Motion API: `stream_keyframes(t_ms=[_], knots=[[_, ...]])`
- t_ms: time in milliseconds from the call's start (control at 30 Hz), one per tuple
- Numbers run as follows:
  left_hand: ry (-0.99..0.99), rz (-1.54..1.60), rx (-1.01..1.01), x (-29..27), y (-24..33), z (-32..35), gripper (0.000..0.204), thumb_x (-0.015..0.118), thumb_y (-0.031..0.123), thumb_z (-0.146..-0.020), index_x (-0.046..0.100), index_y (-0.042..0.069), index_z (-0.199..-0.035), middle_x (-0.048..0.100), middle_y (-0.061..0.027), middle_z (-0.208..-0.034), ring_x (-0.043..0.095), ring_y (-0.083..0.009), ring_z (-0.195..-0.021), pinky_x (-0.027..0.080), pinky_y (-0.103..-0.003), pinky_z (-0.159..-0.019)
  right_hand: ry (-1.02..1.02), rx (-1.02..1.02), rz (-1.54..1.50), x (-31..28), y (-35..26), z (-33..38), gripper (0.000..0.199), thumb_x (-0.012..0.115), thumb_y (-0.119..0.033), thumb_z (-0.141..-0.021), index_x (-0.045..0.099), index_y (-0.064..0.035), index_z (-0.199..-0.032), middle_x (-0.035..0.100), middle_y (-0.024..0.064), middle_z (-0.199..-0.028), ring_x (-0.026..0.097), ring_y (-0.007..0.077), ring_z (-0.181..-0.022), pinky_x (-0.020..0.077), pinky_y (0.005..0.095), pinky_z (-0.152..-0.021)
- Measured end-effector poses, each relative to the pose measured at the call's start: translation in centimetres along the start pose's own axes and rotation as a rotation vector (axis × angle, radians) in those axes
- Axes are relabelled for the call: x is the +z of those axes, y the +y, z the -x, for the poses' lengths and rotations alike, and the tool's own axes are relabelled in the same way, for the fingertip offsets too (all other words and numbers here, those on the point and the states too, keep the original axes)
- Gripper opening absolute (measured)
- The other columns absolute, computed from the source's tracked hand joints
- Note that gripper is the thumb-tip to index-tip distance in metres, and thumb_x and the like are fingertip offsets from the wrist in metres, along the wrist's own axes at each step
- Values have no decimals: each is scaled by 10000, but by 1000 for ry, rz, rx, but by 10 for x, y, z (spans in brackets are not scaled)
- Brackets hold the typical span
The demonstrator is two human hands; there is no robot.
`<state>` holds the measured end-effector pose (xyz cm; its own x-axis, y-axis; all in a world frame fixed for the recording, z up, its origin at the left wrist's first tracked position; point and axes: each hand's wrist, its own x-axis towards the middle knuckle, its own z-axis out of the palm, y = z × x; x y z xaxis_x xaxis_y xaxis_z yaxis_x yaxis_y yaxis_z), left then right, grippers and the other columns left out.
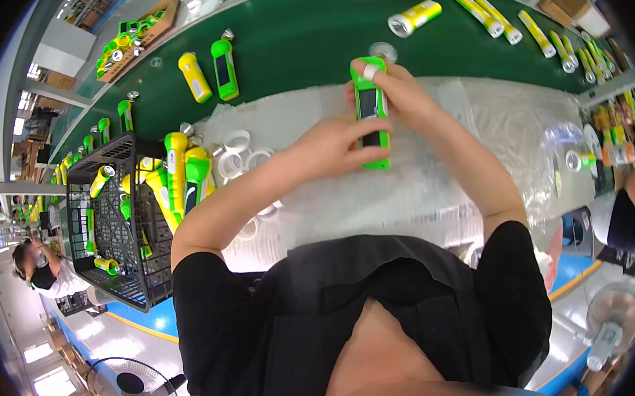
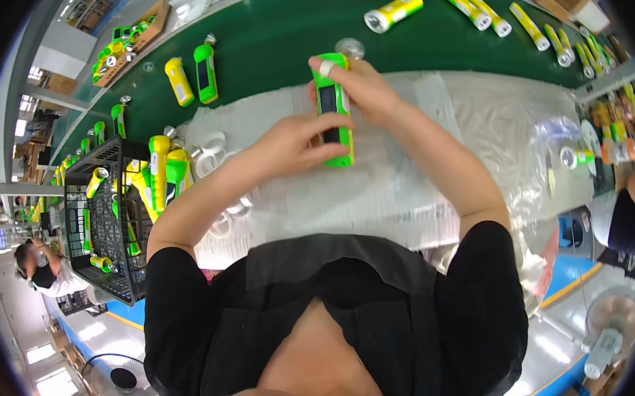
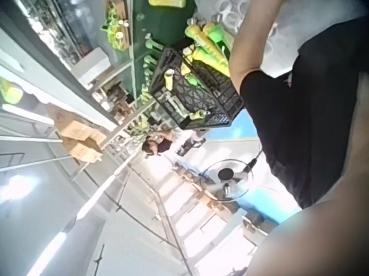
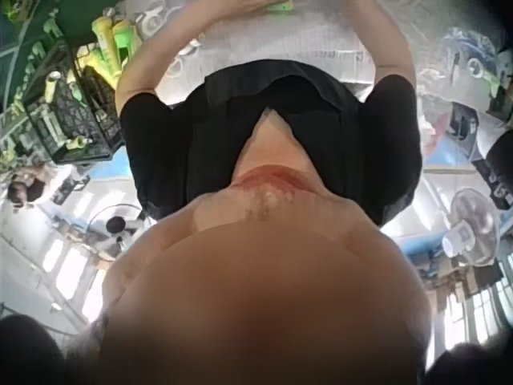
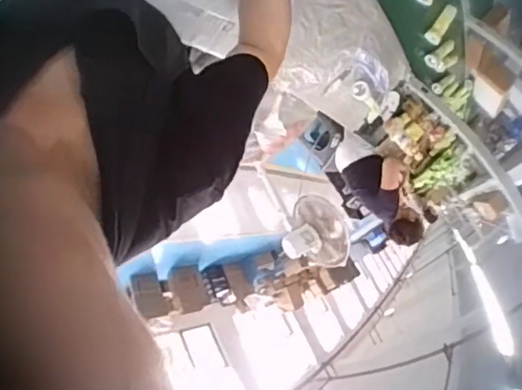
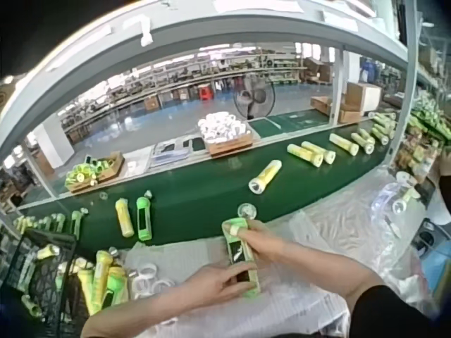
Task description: Assembling plastic flashlight components including lenses and locking rings on an industrial production line.
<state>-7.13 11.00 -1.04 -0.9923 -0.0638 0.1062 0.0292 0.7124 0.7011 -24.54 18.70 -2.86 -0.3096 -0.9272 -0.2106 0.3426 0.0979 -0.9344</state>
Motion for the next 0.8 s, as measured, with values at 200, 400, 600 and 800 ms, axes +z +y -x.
stream_keyframes(t_ms=[200, 400, 600, 800], knots=[[569, 597, -241, 9, 1, 25, 435, 635, 328, -951, 574, -21, -1203, 683, -97, -864, 658, -180, -771, 524, -290, -676, -21, -93, -171, 35, 16, 109, 535, 671, -374, -854, 502, -41, -1236, 601, 102, -912, 616, 196, -738, 523, 335, -656], [-38, 1544, -165, 50, 38, 14, 665, 384, 570, -994, 536, 0, -1301, 662, -172, -1093, 613, -257, -1086, 493, -355, -919, -308, -8, -123, 58, 46, 160, 623, 686, -442, -804, 492, -29, -1227, 590, 106, -873, 600, 192, -668, 489, 325, -599], [392, 510, 223, 48, 49, 39, 423, 421, 392, -1023, 682, 58, -1014, 611, -47, -882, 551, -189, -848, 439, -313, -771, -65, -139, -16, 64, 46, 194, 569, 603, -426, -935, 457, 2, -1279, 616, 145, -1016, 635, 198, -798, 523, 331, -762], [214, 164, 516, 67, 59, 34, 358, 431, 318, -1008, 663, 72, -1123, 640, -87, -1149, 555, -289, -1118, 395, -385, -932, -5, -126, -40, 50, 62, 198, 535, 566, -429, -961, 426, -41, -1302, 603, 96, -909, 630, 173, -760, 502, 305, -669]])
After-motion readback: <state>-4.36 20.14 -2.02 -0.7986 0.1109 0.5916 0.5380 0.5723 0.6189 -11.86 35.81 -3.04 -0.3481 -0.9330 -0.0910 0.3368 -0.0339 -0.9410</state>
